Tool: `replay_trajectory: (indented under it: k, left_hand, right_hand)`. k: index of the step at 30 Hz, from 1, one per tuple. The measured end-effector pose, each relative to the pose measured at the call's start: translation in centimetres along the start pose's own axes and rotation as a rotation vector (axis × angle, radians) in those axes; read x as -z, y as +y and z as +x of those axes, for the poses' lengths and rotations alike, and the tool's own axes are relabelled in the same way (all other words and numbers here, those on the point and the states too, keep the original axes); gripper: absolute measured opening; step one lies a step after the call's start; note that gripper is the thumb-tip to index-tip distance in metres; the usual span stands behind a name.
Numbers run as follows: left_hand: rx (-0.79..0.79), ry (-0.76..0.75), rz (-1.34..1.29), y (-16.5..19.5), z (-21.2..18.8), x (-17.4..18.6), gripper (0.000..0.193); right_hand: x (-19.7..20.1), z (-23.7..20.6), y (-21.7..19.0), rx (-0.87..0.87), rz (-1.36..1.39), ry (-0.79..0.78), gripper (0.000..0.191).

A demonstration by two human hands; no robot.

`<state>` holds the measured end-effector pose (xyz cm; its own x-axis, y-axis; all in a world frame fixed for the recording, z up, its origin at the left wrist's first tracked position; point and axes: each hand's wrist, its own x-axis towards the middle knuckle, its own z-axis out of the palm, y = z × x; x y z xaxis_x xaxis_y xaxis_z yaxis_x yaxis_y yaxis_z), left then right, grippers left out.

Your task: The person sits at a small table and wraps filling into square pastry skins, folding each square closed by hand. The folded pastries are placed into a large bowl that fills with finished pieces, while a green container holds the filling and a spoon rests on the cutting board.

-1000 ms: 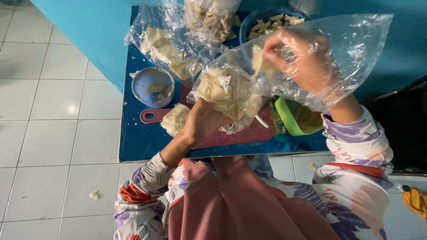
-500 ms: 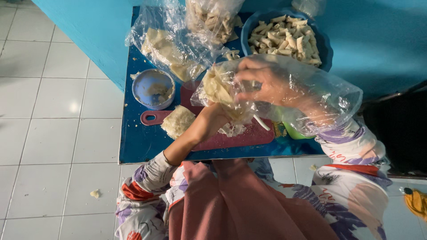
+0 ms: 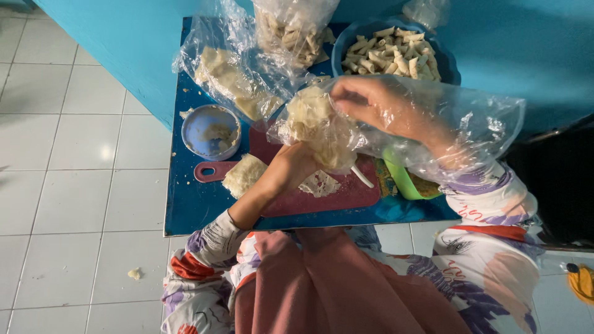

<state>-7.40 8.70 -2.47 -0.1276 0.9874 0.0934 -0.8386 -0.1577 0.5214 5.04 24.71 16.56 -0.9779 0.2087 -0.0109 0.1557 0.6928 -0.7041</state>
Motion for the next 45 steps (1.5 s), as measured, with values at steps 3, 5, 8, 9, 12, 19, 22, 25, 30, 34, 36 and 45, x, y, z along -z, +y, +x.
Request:
replay_trajectory:
  k: [3,5,8,9,12,19,22,25,30,34,36,45]
  left_hand:
    - [0.004,-0.031,0.013,1.2,-0.5,-1.2,0.053]
    - [-0.002,-0.069,-0.034,1.5,-0.5,-1.6,0.054]
    - [-0.009,-0.103,-0.083,1.4,-0.3,-1.4,0.054]
    - [-0.008,-0.112,-0.098,1.2,-0.3,-1.2,0.053]
    - [-0.038,-0.109,-0.066,0.6,-0.2,-0.6,0.054]
    - [0.055,-0.052,-0.103,0.0,-0.2,0.7,0.043]
    - [0.040,-0.121,-0.134,-0.2,-0.2,0.9,0.042]
    - [0.031,-0.118,-0.105,-0.3,-0.3,0.9,0.043]
    - [0.070,-0.107,-0.109,0.0,-0.1,0.5,0.045]
    - [0.019,-0.038,-0.046,0.6,0.6,0.7,0.041]
    - [0.035,-0.056,-0.021,1.3,0.7,0.9,0.042]
    - [0.032,0.157,-0.007,6.0,6.4,-4.8,0.024]
  right_hand:
    - [0.5,-0.5,-1.3,0.149,-0.050,0.143,0.021]
    - [1.3,-1.0,-2.1,0.198,-0.150,0.190,0.019]
    - [1.9,-1.0,-2.7,0.217,-0.175,0.165,0.018]
    - [1.9,-0.8,-2.7,0.216,-0.168,0.148,0.019]
    - [1.0,-0.4,-2.7,0.143,-0.150,0.150,0.021]
    - [1.7,-0.3,-2.5,0.432,-0.195,-0.031,0.014]
    - [0.7,0.0,-2.6,0.517,-0.393,-0.059,0.022]
    - [-0.6,0.6,-2.4,0.485,-0.342,-0.044,0.025]
    - [-0.8,0.6,-2.3,0.321,-0.294,-0.090,0.023]
    - [1.6,0.4,-2.2,0.209,-0.090,-0.060,0.018]
    - [3.1,1.0,-1.8,0.243,0.165,-0.110,0.016]
    - [12.6,1.5,-0.8,-0.079,0.254,-0.161,0.022]
